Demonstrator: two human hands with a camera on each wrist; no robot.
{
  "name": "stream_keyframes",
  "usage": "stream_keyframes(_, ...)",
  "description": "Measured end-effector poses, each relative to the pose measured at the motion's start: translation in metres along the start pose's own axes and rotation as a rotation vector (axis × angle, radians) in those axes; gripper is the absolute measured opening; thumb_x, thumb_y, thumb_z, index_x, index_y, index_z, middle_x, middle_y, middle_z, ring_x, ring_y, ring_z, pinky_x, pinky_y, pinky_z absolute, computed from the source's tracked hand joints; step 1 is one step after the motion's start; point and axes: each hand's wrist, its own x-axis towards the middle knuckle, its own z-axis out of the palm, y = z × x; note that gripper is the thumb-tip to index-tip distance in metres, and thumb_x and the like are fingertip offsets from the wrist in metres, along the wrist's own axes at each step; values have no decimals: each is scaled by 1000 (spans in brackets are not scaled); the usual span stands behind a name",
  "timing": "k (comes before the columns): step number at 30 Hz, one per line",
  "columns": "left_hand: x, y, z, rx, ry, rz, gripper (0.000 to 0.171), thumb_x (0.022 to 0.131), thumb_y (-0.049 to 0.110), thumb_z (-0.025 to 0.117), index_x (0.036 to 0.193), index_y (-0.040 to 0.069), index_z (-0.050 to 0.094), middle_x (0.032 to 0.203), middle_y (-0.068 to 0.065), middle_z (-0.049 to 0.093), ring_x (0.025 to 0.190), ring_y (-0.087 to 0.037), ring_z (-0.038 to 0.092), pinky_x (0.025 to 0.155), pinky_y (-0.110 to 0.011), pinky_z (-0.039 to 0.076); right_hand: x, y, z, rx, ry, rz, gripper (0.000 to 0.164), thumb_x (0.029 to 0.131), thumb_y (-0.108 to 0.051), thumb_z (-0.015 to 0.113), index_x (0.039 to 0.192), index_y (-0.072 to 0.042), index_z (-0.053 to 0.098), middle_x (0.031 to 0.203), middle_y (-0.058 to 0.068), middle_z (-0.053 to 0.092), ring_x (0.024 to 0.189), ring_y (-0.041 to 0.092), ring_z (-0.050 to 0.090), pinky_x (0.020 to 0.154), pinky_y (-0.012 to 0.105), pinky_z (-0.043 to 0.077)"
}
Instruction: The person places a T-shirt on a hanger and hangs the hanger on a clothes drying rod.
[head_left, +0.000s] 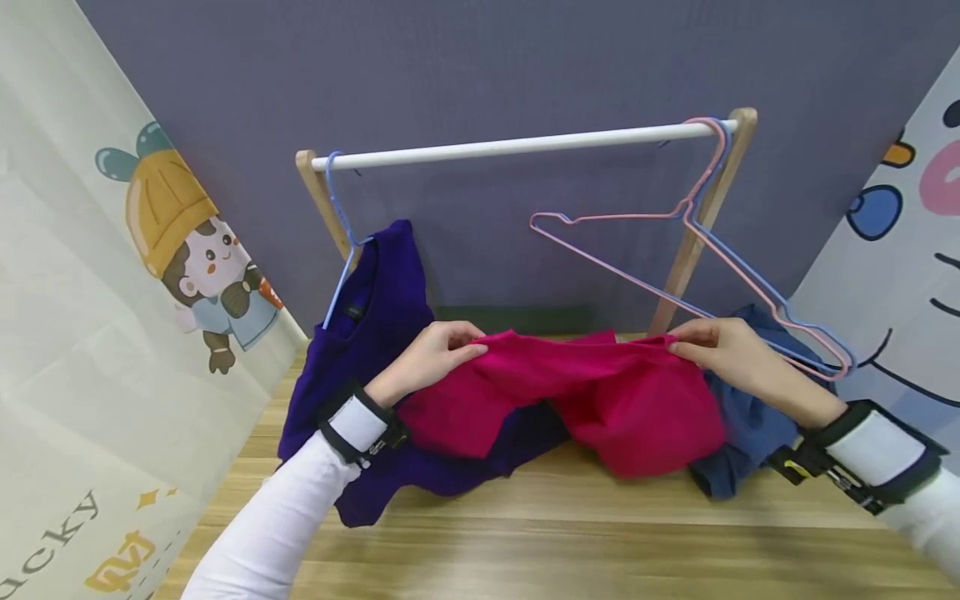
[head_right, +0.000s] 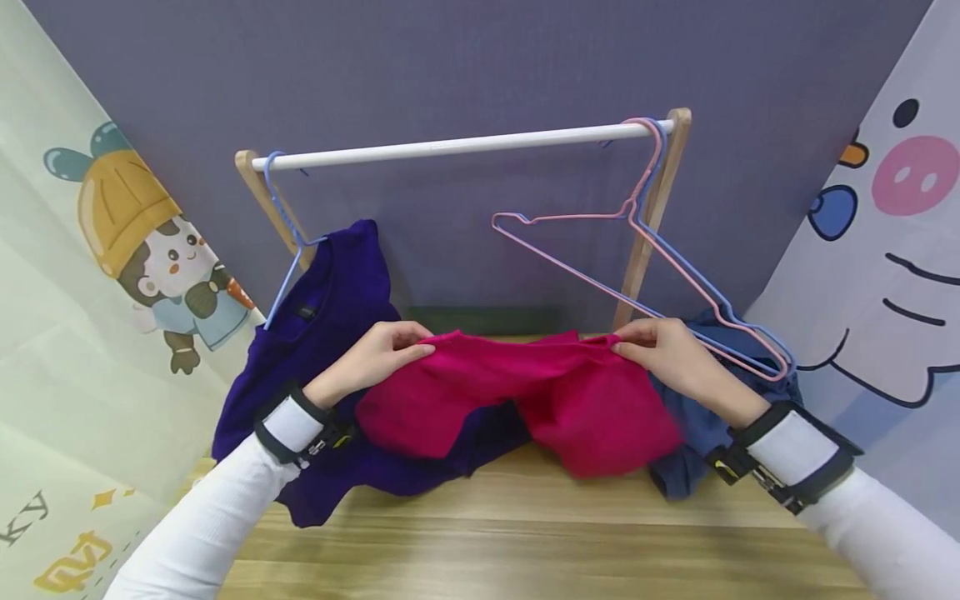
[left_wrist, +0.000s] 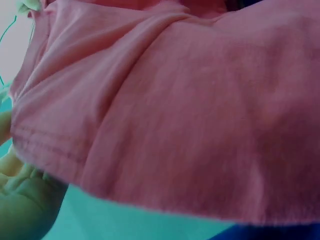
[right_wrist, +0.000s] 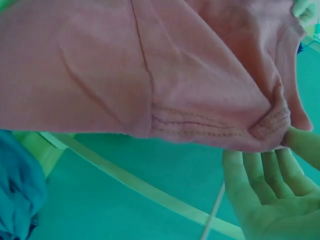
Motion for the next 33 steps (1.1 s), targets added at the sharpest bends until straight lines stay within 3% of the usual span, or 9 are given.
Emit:
stream_keyframes(6, -1, 4, 9, 66, 0, 3, 14, 84, 16, 61, 90, 6, 67, 71, 2, 60, 64, -8, 48, 61, -21, 40, -5, 13, 14, -2, -20, -18, 29, 89, -18, 53, 104, 6, 59, 94, 18, 62, 65, 8, 52, 54, 23, 45)
stream_keyframes(13, -1, 7, 16, 81, -6, -8, 15, 82, 19, 63, 91, 7, 68, 78, 2, 63, 67, -8, 48, 63, -20, 40, -7, 19, 22, -48, -14, -57, 24, 87, -12, 55, 103, 6, 60, 96, 20, 62, 83, 26, 59, 64, 28, 49)
stream_keyframes(16, 0, 8, 18, 82, -9, -1, 16, 82, 19, 63, 92, 8, 68, 78, 2, 63, 67, -8, 48, 62, -21, 40, -7, 16, 19, -73, 10, -81, 25, 88, -12, 54, 105, 4, 60, 96, 19, 62, 84, 25, 60, 66, 30, 49)
stream_keyframes(19, 1, 9, 20, 88, -15, 6, 16, 83, 19, 63, 93, 8, 68, 79, 2, 63, 67, -8, 48, 62, -20, 40, -7, 11, 11, -116, 106, -135, 22, 88, -11, 54, 104, 2, 61, 94, 17, 64, 79, 5, 58, 63, 21, 46)
stream_keyframes(22, 0, 9, 21, 92, -20, 6, 16, 83, 19, 63, 92, 9, 69, 79, 3, 63, 67, -7, 48, 62, -20, 40, -7, 5, 1, -161, 269, -198, 18, 85, -5, 56, 101, 1, 62, 89, 18, 65, 72, -16, 46, 58, 9, 40)
stream_keyframes(26, 0, 9, 22, 97, -24, 14, 14, 83, 18, 62, 91, 9, 69, 77, 3, 63, 65, -6, 47, 60, -19, 40, -6, -2, -14, -239, 499, -281, 18, 79, 4, 60, 97, 4, 62, 86, 21, 63, 72, -24, 33, 59, 1, 32)
stream_keyframes(29, 0, 9, 23, 99, -38, 21, 14, 83, 18, 62, 92, 8, 69, 78, 2, 64, 65, -5, 46, 59, -19, 39, -4, -6, -24, -309, 615, -330, 20, 75, 8, 61, 95, 6, 61, 84, 21, 61, 71, -14, 40, 61, 0, 28)
stream_keyframes(33, -1, 9, 24, 93, -64, 24, 15, 83, 18, 62, 92, 8, 69, 76, 4, 62, 63, -4, 44, 57, -18, 38, -1, -6, -35, -389, 648, -316, 19, 76, 6, 62, 94, 8, 60, 82, 21, 58, 67, 21, 53, 58, 12, 33)
